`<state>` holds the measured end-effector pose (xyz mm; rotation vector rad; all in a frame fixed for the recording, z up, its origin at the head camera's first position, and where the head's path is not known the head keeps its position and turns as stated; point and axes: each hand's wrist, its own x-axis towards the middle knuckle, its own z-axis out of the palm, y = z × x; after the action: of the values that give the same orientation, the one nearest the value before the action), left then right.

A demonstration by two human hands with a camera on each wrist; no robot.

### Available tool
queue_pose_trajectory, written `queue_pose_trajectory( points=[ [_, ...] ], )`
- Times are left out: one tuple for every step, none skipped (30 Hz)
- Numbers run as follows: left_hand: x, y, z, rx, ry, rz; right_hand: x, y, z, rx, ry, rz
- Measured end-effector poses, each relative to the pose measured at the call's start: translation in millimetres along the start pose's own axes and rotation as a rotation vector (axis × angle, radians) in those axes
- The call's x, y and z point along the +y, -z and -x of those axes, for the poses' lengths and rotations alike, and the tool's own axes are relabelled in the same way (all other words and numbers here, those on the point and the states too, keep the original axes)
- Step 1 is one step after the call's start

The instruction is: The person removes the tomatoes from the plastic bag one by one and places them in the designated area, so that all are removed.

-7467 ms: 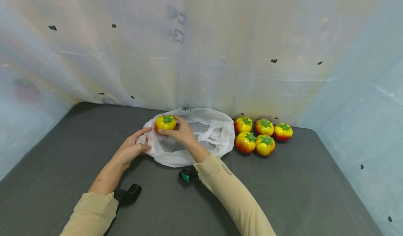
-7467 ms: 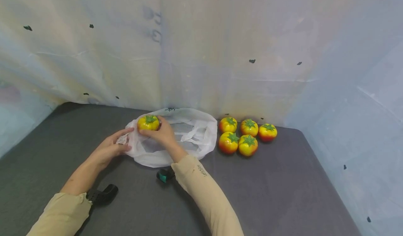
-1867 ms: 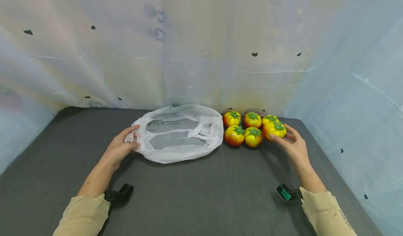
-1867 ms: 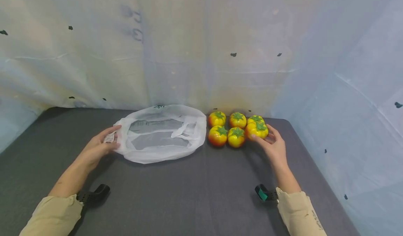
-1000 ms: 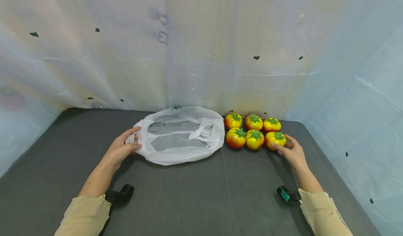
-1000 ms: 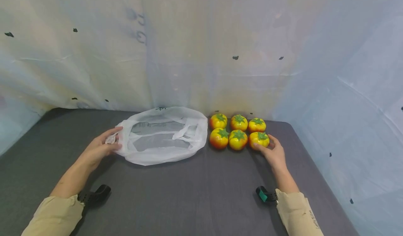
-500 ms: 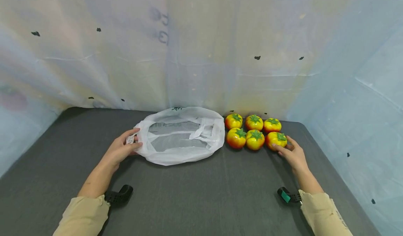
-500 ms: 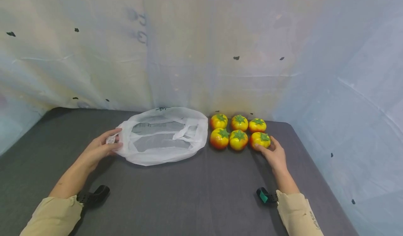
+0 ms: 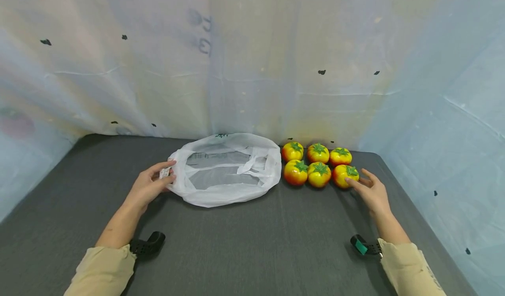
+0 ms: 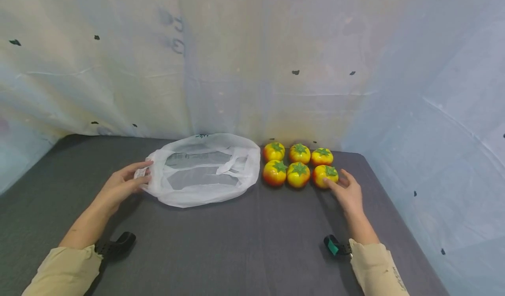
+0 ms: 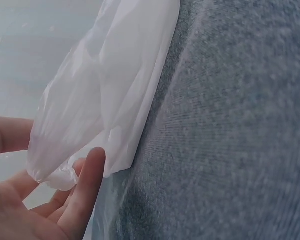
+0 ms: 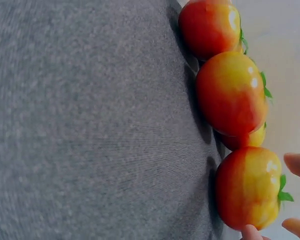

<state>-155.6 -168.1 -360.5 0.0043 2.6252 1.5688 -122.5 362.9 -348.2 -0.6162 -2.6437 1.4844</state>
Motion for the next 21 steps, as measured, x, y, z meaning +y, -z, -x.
queue_pose_trajectory(
  points=[
    [0.3, -0.1, 0.1, 0.007, 0.001, -0.009, -0.5, 0.2, 0.9, 0.013, 0.005, -0.004],
    [0.5, -0.2, 0.3, 0.014, -0.001, -0.022, -1.0, 0.3, 1.8, 0.032, 0.014, -0.008],
    [0.6, -0.1, 0.6, 0.023, -0.004, -0.036, -1.5, 0.0, 2.9, 0.057, 0.028, -0.017],
    [0.8, 0.0, 1.1, 0.034, -0.01, -0.051, -2.0, -0.4, 3.8, 0.092, 0.043, -0.025],
    [1.0, 0.1, 1.6, 0.048, -0.023, -0.071, -2.2, -1.2, 4.7, 0.13, 0.059, -0.036],
    [1.2, 0.1, 1.9, 0.065, -0.041, -0.097, -2.6, -2.1, 5.6, 0.171, 0.078, -0.043],
    [1.5, 0.0, 2.5, 0.081, -0.062, -0.119, -2.9, -3.4, 6.4, 0.215, 0.094, -0.051],
    [1.8, -0.1, 3.1, 0.103, -0.085, -0.147, -3.0, -4.8, 7.1, 0.26, 0.113, -0.06],
    [2.2, -0.4, 3.6, 0.126, -0.107, -0.176, -3.4, -6.3, 7.9, 0.301, 0.135, -0.069],
    [2.8, -0.7, 4.3, 0.146, -0.127, -0.206, -4.0, -8.2, 8.4, 0.339, 0.158, -0.077],
    [3.3, -1.2, 5.0, 0.17, -0.144, -0.238, -4.4, -9.8, 9.0, 0.363, 0.185, -0.088],
    [3.8, -1.8, 5.7, 0.19, -0.158, -0.267, -5.1, -11.4, 9.2, 0.386, 0.212, -0.089],
    [4.2, -2.4, 6.5, 0.205, -0.168, -0.292, -6.3, -13.2, 9.4, 0.405, 0.238, -0.09],
    [4.5, -2.9, 7.4, 0.223, -0.174, -0.321, -7.3, -14.7, 9.4, 0.415, 0.271, -0.092],
    [4.9, -3.6, 8.3, 0.236, -0.177, -0.343, -8.8, -16.3, 9.7, 0.423, 0.301, -0.089],
    [5.3, -4.3, 9.2, 0.248, -0.182, -0.363, -10.0, -18.1, 9.7, 0.431, 0.336, -0.086],
    [5.7, -5.3, 10.0, 0.263, -0.193, -0.379, -11.7, -20.0, 10.6, 0.429, 0.369, -0.083],
    [6.3, -6.3, 11.0, 0.278, -0.207, -0.392, -13.8, -22.1, 11.5, 0.432, 0.402, -0.074],
    [7.1, -7.6, 11.8, 0.295, -0.223, -0.402, -15.9, -24.1, 12.9, 0.428, 0.436, -0.072],
    [8.1, -9.0, 12.6, 0.314, -0.244, -0.407, -17.7, -25.8, 14.3, 0.424, 0.47, -0.066],
    [9.2, -10.8, 13.1, 0.332, -0.267, -0.41, -19.6, -27.7, 15.9, 0.423, 0.502, -0.055]
  ],
)
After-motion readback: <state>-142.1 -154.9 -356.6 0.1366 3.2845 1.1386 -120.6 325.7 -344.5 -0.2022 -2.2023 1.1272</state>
